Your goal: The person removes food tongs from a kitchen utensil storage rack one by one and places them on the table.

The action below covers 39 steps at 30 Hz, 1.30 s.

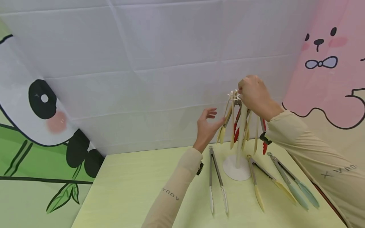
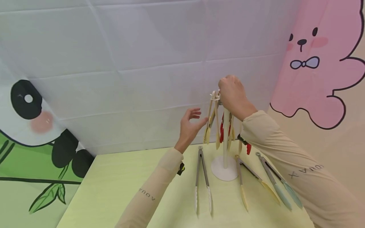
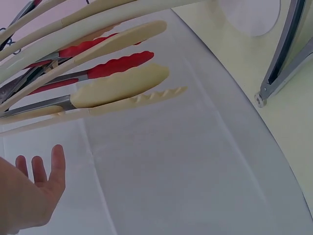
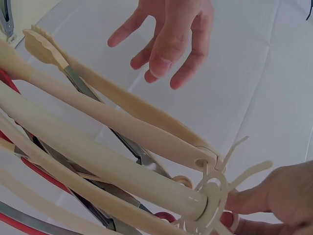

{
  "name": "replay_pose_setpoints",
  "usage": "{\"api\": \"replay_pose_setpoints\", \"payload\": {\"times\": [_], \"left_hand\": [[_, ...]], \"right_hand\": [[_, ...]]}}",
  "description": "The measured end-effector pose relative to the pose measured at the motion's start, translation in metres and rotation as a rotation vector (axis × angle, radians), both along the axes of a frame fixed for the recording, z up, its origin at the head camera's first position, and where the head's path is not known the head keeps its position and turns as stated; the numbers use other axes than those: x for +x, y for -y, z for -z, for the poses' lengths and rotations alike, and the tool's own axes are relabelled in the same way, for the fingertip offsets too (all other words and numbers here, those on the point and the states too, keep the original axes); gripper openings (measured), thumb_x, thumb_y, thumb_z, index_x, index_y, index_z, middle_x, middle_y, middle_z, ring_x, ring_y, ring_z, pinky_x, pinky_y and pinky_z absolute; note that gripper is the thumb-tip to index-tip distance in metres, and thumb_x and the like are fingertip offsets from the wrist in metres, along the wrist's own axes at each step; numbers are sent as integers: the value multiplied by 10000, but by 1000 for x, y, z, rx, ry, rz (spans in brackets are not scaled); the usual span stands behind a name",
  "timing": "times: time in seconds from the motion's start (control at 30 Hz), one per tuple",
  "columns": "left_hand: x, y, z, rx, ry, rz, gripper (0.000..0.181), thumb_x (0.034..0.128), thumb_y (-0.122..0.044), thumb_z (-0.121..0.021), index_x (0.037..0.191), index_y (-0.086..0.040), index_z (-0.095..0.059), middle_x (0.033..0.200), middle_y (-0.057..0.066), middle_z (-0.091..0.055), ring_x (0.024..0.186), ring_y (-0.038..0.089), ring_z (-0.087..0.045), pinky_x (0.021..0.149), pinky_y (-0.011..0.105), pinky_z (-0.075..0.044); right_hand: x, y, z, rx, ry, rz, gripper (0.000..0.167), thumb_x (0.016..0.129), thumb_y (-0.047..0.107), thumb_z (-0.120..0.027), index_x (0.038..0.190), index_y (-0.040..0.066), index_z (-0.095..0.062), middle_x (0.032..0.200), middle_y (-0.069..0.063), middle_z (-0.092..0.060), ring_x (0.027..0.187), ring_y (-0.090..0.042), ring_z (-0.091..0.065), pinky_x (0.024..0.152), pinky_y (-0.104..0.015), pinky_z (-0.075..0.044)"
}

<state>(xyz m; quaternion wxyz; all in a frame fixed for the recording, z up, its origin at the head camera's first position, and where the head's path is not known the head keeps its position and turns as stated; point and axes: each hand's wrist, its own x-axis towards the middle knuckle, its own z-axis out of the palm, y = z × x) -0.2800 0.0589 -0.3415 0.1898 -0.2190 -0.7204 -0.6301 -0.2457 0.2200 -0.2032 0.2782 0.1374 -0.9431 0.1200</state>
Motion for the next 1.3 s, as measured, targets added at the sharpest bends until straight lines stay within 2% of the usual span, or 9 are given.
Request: {"api": "replay_pose_setpoints", "payload": {"times": [0.07, 0.17, 0.3, 0.47, 0.57, 0.73, 1.0, 1.13, 1.3], "left_hand": [[9, -2, -9, 8, 0, 11, 428, 778, -113, -759, 1167, -63, -588, 1084, 113, -627, 966, 280, -557, 815, 472, -466], [20, -6, -21, 11, 4, 11, 429, 768, -76, -755, 1157, -22, -582, 1082, 139, -622, 963, 293, -560, 808, 441, -476], [23, -11, -26, 9, 8, 14, 443, 763, -83, -769, 1161, -27, -583, 1087, 130, -619, 969, 292, -563, 788, 333, -472], [9, -24, -10, 25, -13, 34, 474, 767, -124, -781, 1190, -67, -574, 1124, 142, -609, 1008, 353, -554, 783, 377, -473], [1, -32, -1, 21, -31, 31, 490, 765, -160, -791, 1198, -85, -574, 1128, 118, -612, 1010, 331, -561, 751, 366, -486], [-3, -40, 0, 11, -38, 12, 499, 751, -158, -803, 1187, -78, -574, 1085, 64, -608, 965, 257, -563, 678, 268, -504], [-6, -53, 1, -22, 13, -38, 474, 733, -117, -812, 1144, -99, -575, 1068, 58, -599, 944, 241, -560, 771, 332, -488], [-7, -58, 4, -4, 24, -68, 445, 732, -87, -804, 1117, -80, -581, 1031, 107, -600, 911, 272, -569, 712, 272, -475], [-7, -62, 6, -8, 13, -128, 416, 728, -90, -801, 1092, -95, -600, 978, 26, -599, 863, 244, -572, 670, 238, -469]], "right_hand": [[1, 1, -1, -5, 11, 9, 113, 865, -43, -592, 843, -95, -691, 858, -234, -620, 849, -390, -557, 759, -484, -453], [1, 2, -3, -5, 18, 18, 118, 868, -43, -588, 850, -100, -690, 875, -245, -624, 863, -402, -562, 762, -493, -457], [2, 3, -4, -3, 21, 36, 117, 867, -49, -588, 866, -109, -689, 898, -257, -629, 886, -414, -565, 788, -501, -459], [6, 0, -3, -4, 34, 37, 121, 873, -53, -580, 880, -118, -682, 912, -262, -626, 907, -414, -563, 811, -494, -464], [8, -1, -4, -8, 39, 42, 121, 871, -56, -573, 866, -116, -678, 899, -258, -621, 893, -410, -562, 800, -489, -464], [7, -2, -4, -15, 39, 55, 110, 856, -66, -572, 841, -111, -671, 873, -250, -618, 858, -400, -566, 773, -476, -469], [7, -2, -6, 14, 35, 67, 111, 856, -54, -571, 810, -107, -658, 841, -253, -611, 838, -415, -564, 762, -486, -467], [6, -2, -6, 19, 33, 72, 117, 858, -48, -570, 800, -103, -656, 832, -251, -608, 834, -416, -569, 755, -488, -470], [4, -2, -4, 14, 16, 75, 116, 851, -53, -570, 784, -98, -653, 834, -253, -606, 838, -421, -572, 753, -489, -475]]}}
